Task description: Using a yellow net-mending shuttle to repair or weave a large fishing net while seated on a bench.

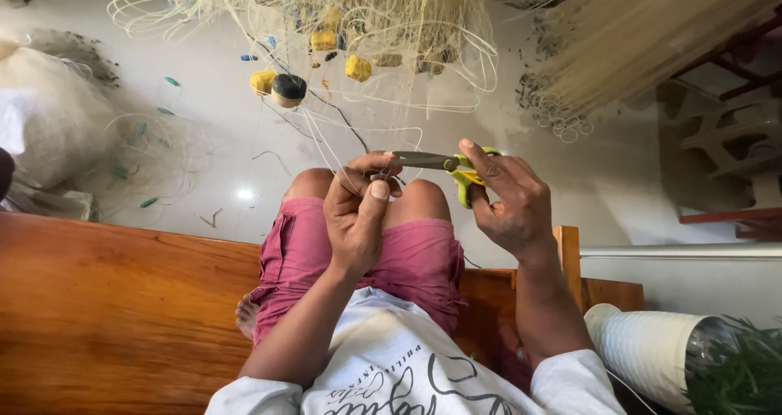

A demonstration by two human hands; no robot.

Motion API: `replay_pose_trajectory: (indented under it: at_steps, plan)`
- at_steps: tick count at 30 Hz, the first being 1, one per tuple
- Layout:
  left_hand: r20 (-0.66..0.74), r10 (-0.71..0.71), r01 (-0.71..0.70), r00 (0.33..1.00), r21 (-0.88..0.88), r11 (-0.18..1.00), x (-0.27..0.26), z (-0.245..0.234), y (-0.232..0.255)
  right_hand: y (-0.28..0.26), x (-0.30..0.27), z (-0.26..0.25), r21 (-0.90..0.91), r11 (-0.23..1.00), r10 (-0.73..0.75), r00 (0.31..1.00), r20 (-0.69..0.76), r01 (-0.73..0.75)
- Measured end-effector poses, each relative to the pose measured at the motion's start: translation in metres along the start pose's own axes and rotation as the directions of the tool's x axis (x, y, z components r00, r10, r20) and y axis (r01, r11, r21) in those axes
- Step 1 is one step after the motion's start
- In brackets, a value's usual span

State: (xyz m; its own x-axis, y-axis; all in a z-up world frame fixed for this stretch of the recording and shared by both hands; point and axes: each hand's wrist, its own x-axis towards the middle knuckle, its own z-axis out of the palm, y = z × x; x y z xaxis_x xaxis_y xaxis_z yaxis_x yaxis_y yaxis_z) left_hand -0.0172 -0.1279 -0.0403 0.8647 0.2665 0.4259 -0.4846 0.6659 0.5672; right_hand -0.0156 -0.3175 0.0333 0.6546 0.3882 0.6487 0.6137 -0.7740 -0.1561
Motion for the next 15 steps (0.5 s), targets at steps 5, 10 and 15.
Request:
replay_pose_trajectory:
  at_steps: [5, 10, 15]
  plan:
    - [-0.062, -0.068, 0.062, 0.996, -0.098, 0.993, 0.001, 0.001, 0.001, 0.007, -0.009, 0.002, 0.043, 0.999, 0.030, 0.999, 0.016, -0.031]
    - [-0.108, -0.200, 0.168, 0.974, -0.253, 0.953, 0.011, -0.010, -0.002, 0.017, -0.043, 0.010, 0.130, 0.986, 0.106, 0.994, 0.012, -0.106]
    - [-0.141, -0.464, 0.363, 0.875, -0.443, 0.820, 0.030, -0.028, -0.001, -0.016, -0.083, 0.025, 0.261, 0.929, 0.246, 0.964, 0.099, -0.263]
